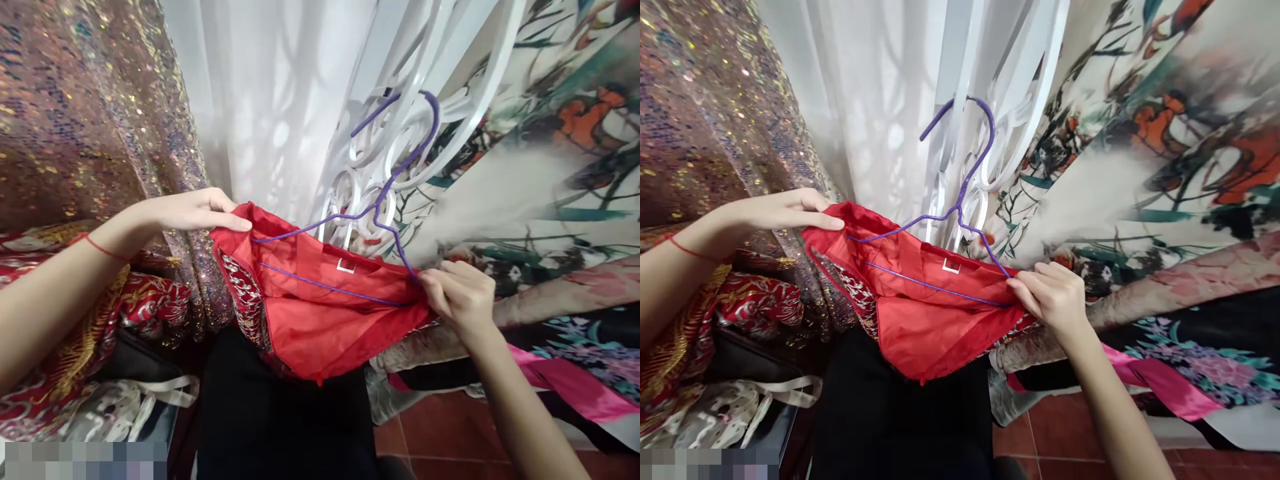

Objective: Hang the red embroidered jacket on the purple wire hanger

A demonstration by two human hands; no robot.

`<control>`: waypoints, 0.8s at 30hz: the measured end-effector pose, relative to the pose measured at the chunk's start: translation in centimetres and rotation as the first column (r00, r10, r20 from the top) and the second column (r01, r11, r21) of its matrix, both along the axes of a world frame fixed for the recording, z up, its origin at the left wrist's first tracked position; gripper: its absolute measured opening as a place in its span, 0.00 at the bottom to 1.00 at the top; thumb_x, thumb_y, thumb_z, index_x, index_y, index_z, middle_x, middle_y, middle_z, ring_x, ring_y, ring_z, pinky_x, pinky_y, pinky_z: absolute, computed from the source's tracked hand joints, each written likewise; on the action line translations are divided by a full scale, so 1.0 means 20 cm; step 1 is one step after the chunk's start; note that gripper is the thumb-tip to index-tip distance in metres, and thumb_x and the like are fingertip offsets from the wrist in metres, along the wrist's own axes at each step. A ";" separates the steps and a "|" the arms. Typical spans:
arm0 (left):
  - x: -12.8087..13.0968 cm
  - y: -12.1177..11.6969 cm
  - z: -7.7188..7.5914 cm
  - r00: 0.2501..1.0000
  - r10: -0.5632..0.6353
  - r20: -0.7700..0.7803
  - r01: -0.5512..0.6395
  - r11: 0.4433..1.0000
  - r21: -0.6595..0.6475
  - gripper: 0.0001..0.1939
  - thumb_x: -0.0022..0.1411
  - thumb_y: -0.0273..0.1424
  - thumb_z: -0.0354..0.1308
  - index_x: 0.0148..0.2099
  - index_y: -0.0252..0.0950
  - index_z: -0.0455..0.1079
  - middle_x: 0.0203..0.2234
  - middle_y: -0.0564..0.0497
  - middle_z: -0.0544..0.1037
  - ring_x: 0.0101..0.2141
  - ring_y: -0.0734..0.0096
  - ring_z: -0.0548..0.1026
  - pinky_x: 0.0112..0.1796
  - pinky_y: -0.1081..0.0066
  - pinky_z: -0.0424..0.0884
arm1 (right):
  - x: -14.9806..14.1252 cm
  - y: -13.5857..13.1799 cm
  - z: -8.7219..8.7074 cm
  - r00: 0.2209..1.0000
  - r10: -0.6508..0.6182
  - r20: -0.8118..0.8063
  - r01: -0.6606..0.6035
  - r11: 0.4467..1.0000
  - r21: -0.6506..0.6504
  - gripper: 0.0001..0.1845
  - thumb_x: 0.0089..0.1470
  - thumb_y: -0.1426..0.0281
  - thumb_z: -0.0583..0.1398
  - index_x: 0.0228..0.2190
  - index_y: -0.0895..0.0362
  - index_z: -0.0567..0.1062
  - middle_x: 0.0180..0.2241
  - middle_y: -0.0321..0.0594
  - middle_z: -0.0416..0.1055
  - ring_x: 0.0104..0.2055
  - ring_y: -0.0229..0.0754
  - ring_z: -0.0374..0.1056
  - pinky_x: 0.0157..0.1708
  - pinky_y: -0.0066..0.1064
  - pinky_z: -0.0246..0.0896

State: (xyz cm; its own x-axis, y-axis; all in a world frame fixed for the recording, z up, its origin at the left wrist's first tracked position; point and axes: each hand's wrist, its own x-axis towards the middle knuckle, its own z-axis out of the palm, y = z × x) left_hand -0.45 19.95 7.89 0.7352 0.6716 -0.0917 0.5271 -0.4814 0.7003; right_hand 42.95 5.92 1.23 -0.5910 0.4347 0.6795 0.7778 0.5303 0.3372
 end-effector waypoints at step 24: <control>0.01 0.03 -0.11 0.985 0.143 0.100 -0.135 0.987 -0.083 0.22 0.59 0.47 0.64 0.30 0.31 0.77 0.21 0.53 0.76 0.26 0.77 0.66 0.30 0.74 0.65 | -0.47 0.01 -0.24 0.979 0.090 0.185 -0.123 0.976 0.177 0.09 0.61 0.77 0.59 0.37 0.52 0.78 0.34 0.33 0.81 0.39 0.35 0.73 0.46 0.34 0.56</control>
